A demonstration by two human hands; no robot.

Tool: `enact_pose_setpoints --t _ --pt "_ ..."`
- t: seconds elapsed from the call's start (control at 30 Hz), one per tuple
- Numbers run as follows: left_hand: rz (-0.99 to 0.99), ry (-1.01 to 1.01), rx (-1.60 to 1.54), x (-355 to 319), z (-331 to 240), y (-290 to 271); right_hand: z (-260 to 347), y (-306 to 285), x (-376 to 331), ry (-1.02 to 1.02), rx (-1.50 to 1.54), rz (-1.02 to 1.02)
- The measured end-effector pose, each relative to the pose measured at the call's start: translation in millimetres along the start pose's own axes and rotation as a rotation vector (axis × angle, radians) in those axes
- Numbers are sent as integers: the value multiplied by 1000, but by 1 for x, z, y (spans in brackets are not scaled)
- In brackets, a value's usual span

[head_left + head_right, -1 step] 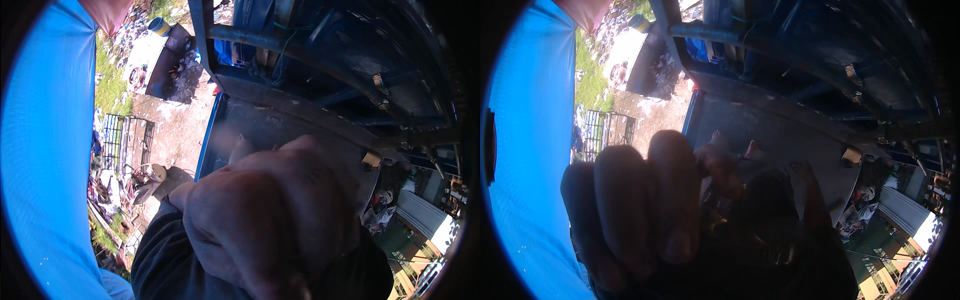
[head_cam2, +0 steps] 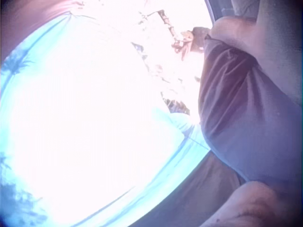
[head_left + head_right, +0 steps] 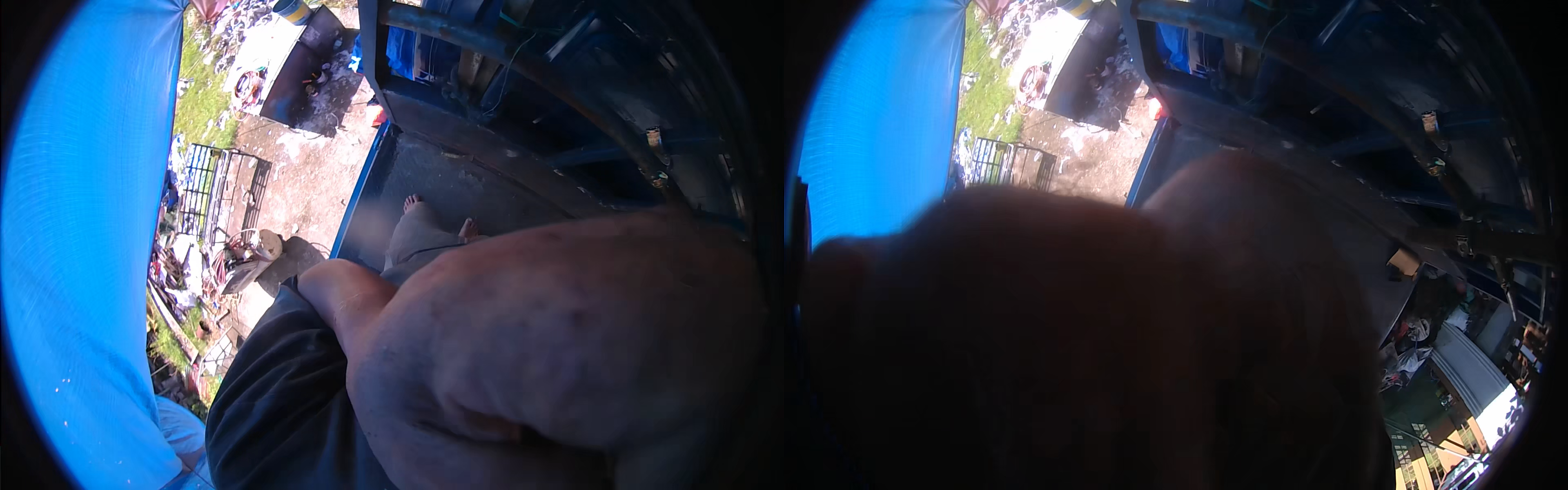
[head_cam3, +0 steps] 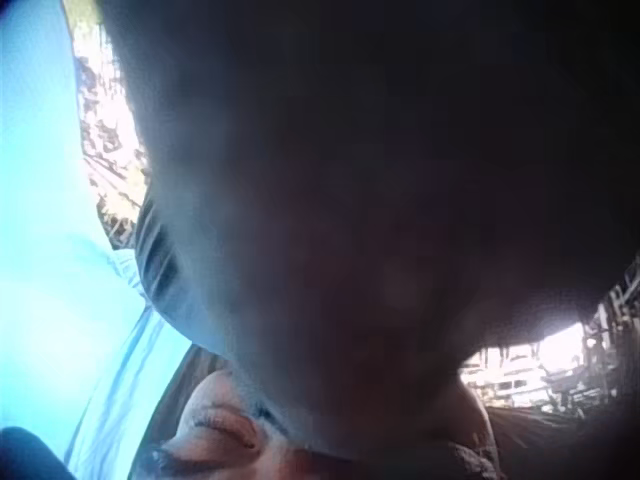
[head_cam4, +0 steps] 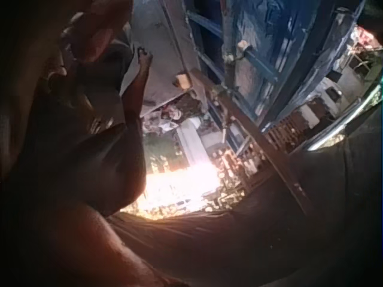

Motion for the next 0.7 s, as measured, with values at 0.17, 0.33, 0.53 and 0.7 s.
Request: enact_pose_setpoints --t 0.17,0.33,0.53,0.7 --pt "-75 49 -253 -26 -12 -2 13 -24 10 175 116 56" --pt "-78 -46 -337 1 3 11 40 -11 -8 218 327 144" --pt "-66 -22 -396 -22 -8 7 50 -54 -48 151 361 54" --pt "-64 -63 -491 -6 -8 14 32 -6 -22 236 380 27"
Point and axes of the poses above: each hand's wrist, its own x-axis towards the middle knuckle, its own y-axis out of the palm, z = x × y, the point moved 1 cm from there along x, towards the middle knuckle, and after that the axes turned 13 degrees about x, right-handed, at the moved point
